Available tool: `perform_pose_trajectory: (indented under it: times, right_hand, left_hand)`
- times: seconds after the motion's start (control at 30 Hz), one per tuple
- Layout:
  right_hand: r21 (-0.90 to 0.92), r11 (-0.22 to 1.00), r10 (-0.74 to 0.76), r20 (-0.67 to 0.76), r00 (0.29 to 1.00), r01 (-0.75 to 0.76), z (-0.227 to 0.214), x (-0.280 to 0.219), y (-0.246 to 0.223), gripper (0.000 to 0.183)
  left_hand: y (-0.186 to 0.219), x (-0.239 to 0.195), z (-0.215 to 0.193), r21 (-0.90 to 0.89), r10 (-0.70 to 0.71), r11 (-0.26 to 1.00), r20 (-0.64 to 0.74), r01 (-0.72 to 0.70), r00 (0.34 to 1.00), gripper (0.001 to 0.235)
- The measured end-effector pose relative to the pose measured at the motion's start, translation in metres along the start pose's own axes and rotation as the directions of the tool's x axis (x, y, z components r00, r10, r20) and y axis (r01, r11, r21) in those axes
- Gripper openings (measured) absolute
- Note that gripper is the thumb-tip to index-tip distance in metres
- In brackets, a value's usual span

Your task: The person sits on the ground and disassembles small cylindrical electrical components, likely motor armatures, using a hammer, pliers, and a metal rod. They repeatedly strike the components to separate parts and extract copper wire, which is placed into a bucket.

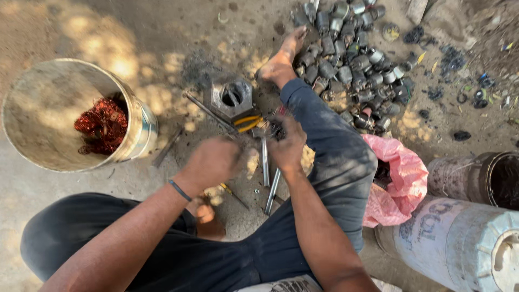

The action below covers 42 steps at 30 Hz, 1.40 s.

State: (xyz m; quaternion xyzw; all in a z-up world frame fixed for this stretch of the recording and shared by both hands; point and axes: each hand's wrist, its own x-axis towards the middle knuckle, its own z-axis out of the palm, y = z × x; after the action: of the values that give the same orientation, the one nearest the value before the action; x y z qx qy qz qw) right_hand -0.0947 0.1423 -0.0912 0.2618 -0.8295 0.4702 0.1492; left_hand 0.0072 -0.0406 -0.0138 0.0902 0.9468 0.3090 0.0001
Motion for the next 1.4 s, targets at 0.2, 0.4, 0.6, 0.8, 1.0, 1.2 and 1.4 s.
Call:
perform_pose_trajectory:
  times: [0.2, 0.4, 0.6, 0.8, 1.0, 1.2, 1.4]
  right_hand:
    - [0.48, 0.821, 0.187, 0.284, 0.94, -0.308, 0.056, -0.048, 0.022, 0.037]
    - [0.49, 0.568, 0.141, 0.733, 0.665, -0.661, 0.074, -0.071, -0.027, 0.025]
    - [0.325, 0.934, -0.043, 0.518, 0.854, -0.15, 0.039, -0.017, -0.055, 0.028]
    - [0.08, 0.996, 0.033, 0.151, 0.988, -0.046, 0.012, -0.004, 0.006, 0.045]
    - [0.665, 0.669, 0.148, 0.319, 0.936, -0.332, 0.055, -0.037, 0.036, 0.029]
    - [0.113, 0.956, 0.167, 0.551, 0.817, -0.272, 0.1, -0.089, 0.028, 0.035]
    - [-0.037, 0.998, 0.057, 0.585, 0.809, -0.044, 0.115, -0.101, 0.015, 0.046]
  left_hand:
    - [0.022, 0.003, 0.001, -0.774, -0.024, 0.632, 0.015, 0.027, 1.0, 0.053]
    - [-0.04, 0.002, -0.026, 0.011, 0.092, 0.994, -0.621, -0.109, 0.779, 0.034]
    - [-0.054, 0.009, -0.041, 0.333, 0.078, 0.935, -0.526, 0.121, 0.847, 0.048]
    - [-0.018, 0.009, 0.01, -0.007, -0.185, 0.983, 0.061, 0.185, 0.981, 0.064]
    - [0.009, 0.007, -0.011, -0.435, 0.067, 0.881, -0.275, -0.186, 0.959, 0.031]
    - [-0.014, -0.022, -0.099, -0.923, -0.417, -0.056, -0.326, -0.382, 0.849, 0.049]
    - [-0.049, -0.063, -0.153, -0.543, -0.162, 0.534, -0.818, -0.648, 0.552, 0.044]
